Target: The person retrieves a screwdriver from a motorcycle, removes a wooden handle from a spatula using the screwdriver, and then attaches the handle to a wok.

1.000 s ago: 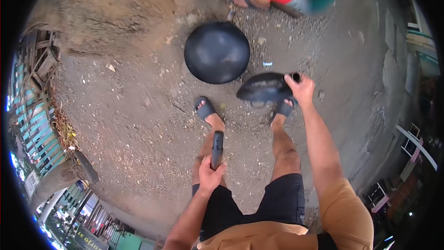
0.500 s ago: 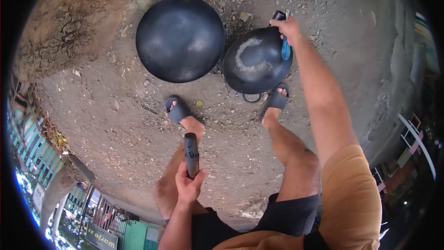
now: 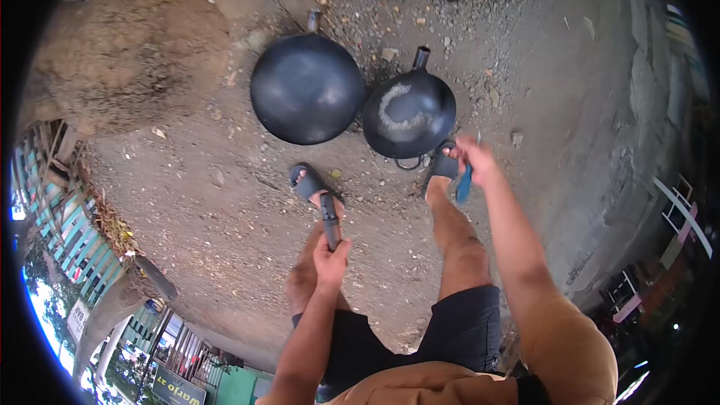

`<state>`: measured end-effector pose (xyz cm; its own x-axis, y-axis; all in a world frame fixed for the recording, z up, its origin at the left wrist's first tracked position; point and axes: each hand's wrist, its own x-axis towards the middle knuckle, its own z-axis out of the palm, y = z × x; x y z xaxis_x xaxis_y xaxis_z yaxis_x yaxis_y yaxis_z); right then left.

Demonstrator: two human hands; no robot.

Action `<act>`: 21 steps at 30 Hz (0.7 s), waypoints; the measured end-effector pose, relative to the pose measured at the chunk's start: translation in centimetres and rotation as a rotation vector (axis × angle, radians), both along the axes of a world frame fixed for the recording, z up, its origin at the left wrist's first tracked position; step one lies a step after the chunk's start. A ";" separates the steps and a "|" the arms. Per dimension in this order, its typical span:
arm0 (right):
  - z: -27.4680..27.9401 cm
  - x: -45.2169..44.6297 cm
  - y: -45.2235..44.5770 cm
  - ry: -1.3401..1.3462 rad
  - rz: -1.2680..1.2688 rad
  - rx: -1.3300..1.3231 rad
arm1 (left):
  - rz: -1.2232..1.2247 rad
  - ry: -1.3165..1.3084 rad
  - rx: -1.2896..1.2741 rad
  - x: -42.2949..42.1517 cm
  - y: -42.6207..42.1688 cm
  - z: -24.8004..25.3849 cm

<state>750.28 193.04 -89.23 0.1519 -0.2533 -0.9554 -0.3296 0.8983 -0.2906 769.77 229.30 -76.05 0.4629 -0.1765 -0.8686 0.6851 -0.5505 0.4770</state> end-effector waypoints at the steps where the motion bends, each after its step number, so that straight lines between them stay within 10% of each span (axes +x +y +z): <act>1: 3.5 -0.8 1.2 -0.037 -0.033 0.067 | -0.009 -0.016 -0.014 -0.1 -0.4 0.6; 13: 27.8 4.3 16.9 -0.225 -0.193 0.546 | -0.074 0.168 -0.272 9.3 -7.3 12.6; 21: 33.4 15.8 28.8 -0.298 -0.344 0.281 | -0.413 0.067 -0.253 24.1 -3.1 17.7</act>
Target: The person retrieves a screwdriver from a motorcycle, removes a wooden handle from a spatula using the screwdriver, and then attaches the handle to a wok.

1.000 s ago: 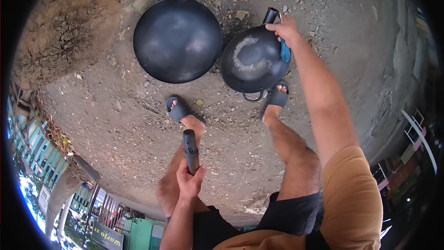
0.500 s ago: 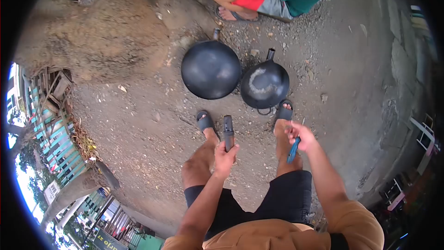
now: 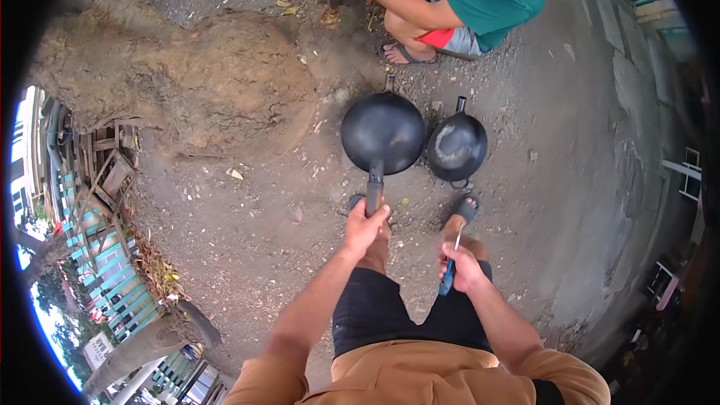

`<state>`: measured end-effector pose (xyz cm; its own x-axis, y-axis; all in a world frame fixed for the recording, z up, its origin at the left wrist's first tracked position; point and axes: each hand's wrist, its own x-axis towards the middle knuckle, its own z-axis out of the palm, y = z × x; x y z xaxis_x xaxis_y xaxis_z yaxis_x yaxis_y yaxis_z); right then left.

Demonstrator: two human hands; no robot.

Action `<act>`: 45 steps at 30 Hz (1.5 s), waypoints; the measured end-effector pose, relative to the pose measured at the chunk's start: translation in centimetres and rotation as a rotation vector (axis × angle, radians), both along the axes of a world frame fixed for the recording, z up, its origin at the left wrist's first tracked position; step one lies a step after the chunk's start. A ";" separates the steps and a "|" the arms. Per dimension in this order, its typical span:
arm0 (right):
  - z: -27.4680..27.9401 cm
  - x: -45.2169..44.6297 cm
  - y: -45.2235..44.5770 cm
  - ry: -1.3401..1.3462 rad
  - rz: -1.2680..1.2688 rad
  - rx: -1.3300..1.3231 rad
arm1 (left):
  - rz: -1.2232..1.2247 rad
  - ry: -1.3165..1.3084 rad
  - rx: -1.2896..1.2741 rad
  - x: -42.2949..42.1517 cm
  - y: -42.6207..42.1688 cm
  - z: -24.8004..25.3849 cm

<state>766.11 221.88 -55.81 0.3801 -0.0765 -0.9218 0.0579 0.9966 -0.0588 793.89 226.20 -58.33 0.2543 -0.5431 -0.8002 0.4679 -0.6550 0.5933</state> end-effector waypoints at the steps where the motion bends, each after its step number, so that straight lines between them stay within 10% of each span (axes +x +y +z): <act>1: 0.7 1.1 0.4 0.027 -0.024 -0.014 | -0.007 0.000 0.003 0.8 0.4 0.6; 14: -0.9 10.4 -1.0 0.176 -0.045 -0.519 | 0.236 0.381 -0.131 -3.8 -0.8 -3.2; 25: 1.3 15.9 -0.2 0.339 0.093 -0.336 | -0.298 -0.019 -0.015 13.0 -3.6 -6.5; 32: 0.8 29.7 -10.0 0.118 0.872 -0.716 | -0.542 -0.290 -0.003 20.9 -4.4 -6.2; 45: -2.8 23.4 -6.3 0.027 0.556 -0.356 | -0.810 -0.662 -0.116 25.9 -7.3 -9.2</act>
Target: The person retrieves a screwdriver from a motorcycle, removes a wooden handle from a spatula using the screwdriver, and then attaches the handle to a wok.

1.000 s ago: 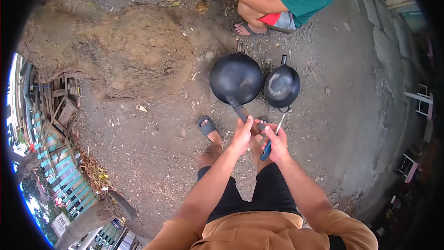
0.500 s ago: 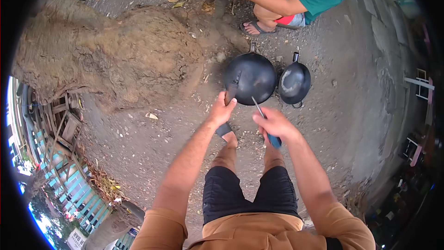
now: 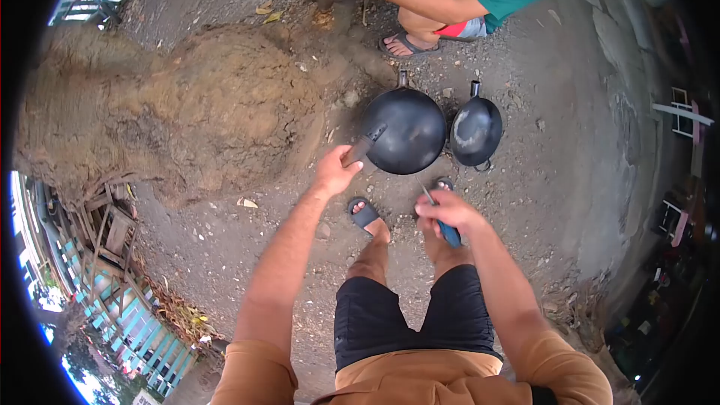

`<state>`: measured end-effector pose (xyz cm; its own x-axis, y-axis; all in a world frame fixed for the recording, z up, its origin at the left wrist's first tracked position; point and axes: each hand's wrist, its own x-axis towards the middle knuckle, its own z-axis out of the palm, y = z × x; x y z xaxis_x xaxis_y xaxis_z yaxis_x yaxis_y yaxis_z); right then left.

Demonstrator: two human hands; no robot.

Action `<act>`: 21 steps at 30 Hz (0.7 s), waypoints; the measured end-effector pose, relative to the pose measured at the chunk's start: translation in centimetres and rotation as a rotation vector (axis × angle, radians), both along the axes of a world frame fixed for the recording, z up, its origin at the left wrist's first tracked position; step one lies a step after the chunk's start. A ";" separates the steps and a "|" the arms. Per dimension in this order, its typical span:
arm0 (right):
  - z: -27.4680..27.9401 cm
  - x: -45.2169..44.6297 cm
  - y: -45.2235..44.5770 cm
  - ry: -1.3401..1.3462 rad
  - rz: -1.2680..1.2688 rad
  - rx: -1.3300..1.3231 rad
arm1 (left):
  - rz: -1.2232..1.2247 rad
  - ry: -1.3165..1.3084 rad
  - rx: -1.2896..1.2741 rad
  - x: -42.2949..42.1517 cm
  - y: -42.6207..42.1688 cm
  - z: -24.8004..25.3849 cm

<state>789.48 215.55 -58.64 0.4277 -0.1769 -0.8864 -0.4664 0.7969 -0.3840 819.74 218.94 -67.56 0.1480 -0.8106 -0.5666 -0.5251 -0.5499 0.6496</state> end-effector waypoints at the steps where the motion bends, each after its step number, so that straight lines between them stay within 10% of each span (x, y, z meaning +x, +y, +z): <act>1: -0.4 -1.6 1.1 0.003 -0.051 0.057 | 0.059 0.079 0.034 0.4 -1.2 0.7; 9: -6.7 -7.7 0.5 0.051 -0.237 0.179 | 0.037 -0.097 -0.246 3.5 -13.0 -5.6; 21: -20.4 -11.2 -8.6 -0.019 -0.317 -0.186 | 0.299 0.578 -0.248 1.1 -30.9 -26.2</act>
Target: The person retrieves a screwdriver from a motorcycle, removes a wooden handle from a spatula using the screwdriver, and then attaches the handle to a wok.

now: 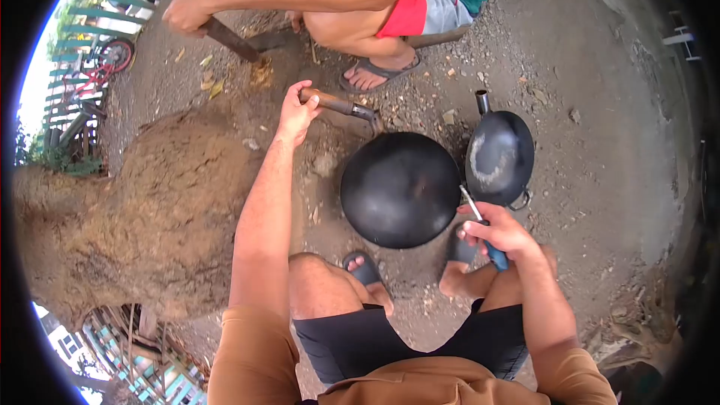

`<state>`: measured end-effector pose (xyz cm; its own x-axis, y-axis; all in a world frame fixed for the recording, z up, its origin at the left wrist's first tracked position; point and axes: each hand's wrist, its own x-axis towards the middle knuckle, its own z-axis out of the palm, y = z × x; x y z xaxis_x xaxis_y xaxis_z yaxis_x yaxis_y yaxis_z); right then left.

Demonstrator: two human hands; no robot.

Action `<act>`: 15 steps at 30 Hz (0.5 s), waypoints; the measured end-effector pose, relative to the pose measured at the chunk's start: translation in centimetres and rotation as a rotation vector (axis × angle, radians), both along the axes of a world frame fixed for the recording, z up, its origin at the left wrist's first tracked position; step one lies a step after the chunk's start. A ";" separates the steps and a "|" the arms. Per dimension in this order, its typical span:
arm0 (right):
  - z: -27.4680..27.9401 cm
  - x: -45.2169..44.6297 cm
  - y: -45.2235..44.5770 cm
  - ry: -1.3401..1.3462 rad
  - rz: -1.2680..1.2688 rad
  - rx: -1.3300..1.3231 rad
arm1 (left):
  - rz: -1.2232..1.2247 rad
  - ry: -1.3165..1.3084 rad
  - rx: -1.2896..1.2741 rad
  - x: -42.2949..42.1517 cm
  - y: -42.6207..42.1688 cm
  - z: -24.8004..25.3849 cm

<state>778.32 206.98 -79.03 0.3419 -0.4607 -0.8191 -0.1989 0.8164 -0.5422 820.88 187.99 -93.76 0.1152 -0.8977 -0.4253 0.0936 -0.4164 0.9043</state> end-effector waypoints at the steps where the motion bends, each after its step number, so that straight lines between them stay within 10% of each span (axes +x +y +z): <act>1: -0.4 -0.6 -0.3 0.066 0.012 -0.068 | -0.045 0.019 -0.010 -0.1 -1.2 -1.4; 15: 0.4 -2.8 0.2 0.224 0.024 -0.360 | -0.286 0.048 -0.060 -2.7 -9.3 -5.7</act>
<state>775.53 207.13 -78.66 0.1877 -0.7251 -0.6626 -0.3611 0.5764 -0.7331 818.14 178.69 -99.47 -0.1655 -0.9144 -0.3696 0.0233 -0.3782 0.9254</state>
